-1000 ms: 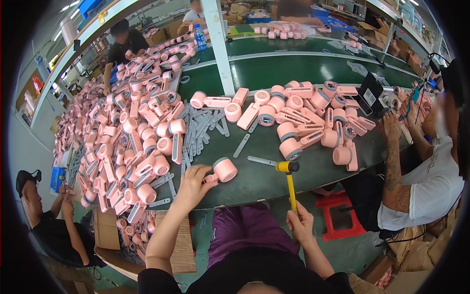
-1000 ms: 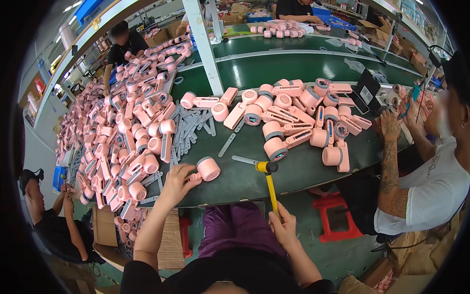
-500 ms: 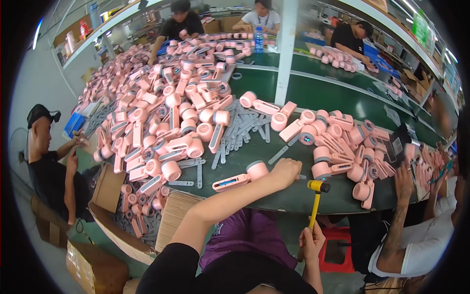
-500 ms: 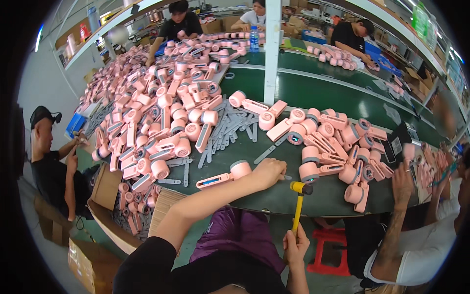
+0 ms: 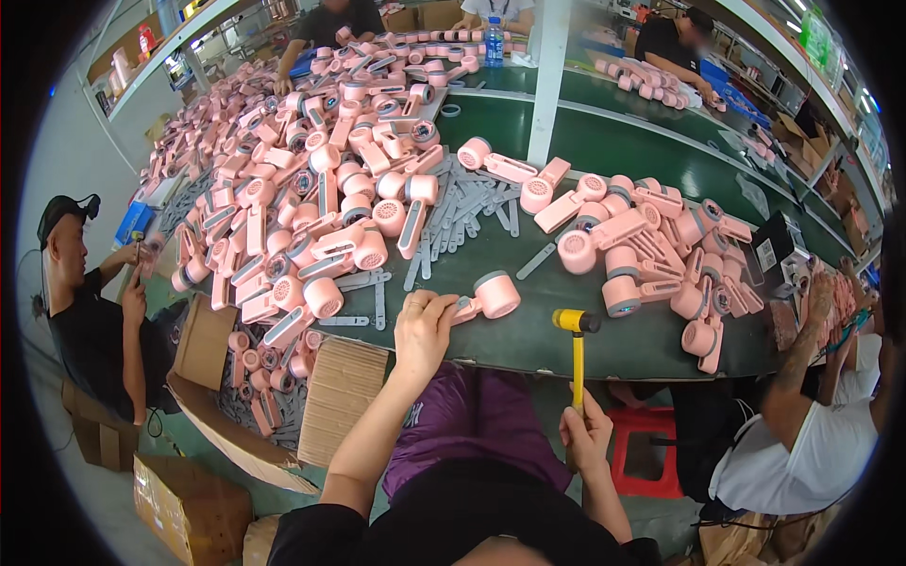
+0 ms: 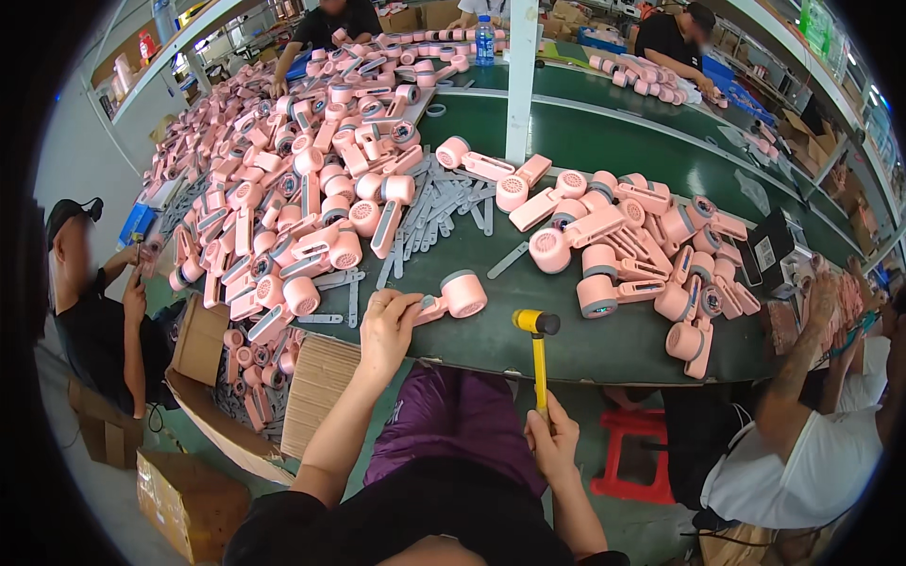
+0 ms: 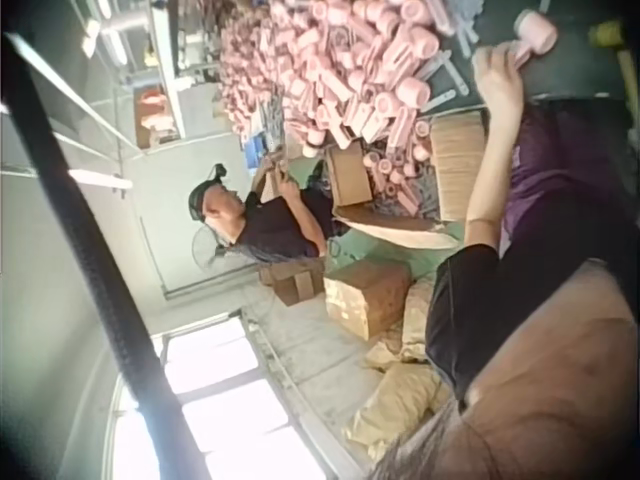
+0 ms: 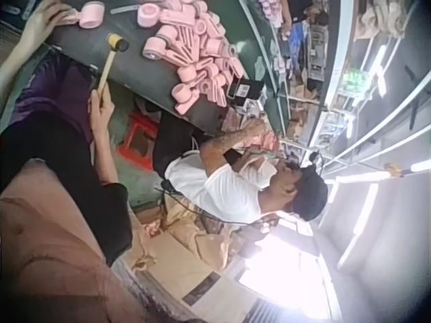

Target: The person assembles handheld fans by inserting strips into fan handles by hand and tapping them into place using a mallet before setting the fans on the table.

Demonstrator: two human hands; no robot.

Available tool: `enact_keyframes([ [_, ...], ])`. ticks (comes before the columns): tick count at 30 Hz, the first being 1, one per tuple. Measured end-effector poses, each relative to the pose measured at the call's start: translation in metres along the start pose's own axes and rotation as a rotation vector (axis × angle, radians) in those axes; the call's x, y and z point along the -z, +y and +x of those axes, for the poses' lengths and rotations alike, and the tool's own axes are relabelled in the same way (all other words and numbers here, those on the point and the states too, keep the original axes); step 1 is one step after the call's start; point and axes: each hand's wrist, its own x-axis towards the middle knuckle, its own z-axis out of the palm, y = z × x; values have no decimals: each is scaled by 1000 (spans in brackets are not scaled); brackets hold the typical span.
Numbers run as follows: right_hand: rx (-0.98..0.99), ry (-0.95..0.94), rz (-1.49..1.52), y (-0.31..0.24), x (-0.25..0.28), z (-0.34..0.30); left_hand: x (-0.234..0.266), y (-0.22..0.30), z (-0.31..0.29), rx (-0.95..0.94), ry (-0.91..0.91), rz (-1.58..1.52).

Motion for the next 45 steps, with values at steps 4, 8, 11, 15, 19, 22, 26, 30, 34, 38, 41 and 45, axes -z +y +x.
enact_keyframes([
  [4,4,-6,-41,-5,-5,-2,-2,-3,3,-21,-1,-15],
  [8,-13,-59,-98,-9,-9,1,2,-6,4,-34,-46,-34],
  [11,-27,-201,-271,-19,-14,16,1,-14,4,-23,-67,-49],
  [15,232,-213,-419,-30,-34,42,2,-11,5,77,-104,15],
  [19,277,-234,-447,-38,-43,64,-4,-17,5,268,-153,-220],
  [22,199,-313,-566,-46,-39,75,-5,-21,3,274,-171,-222],
  [26,202,-257,-521,-49,-41,70,-6,-20,0,260,-160,-229],
  [30,289,-352,-649,-57,-43,71,-1,-30,-3,181,-185,-280],
  [34,443,-211,-533,-64,-58,55,24,-25,-9,82,-180,-40],
  [38,437,-330,-620,-47,-63,51,26,-33,-7,107,-206,-82],
  [41,420,-297,-573,-46,-68,47,22,-35,-7,95,-180,-111],
  [45,309,-337,-656,-39,-71,51,18,-41,-12,85,-108,-268],
])
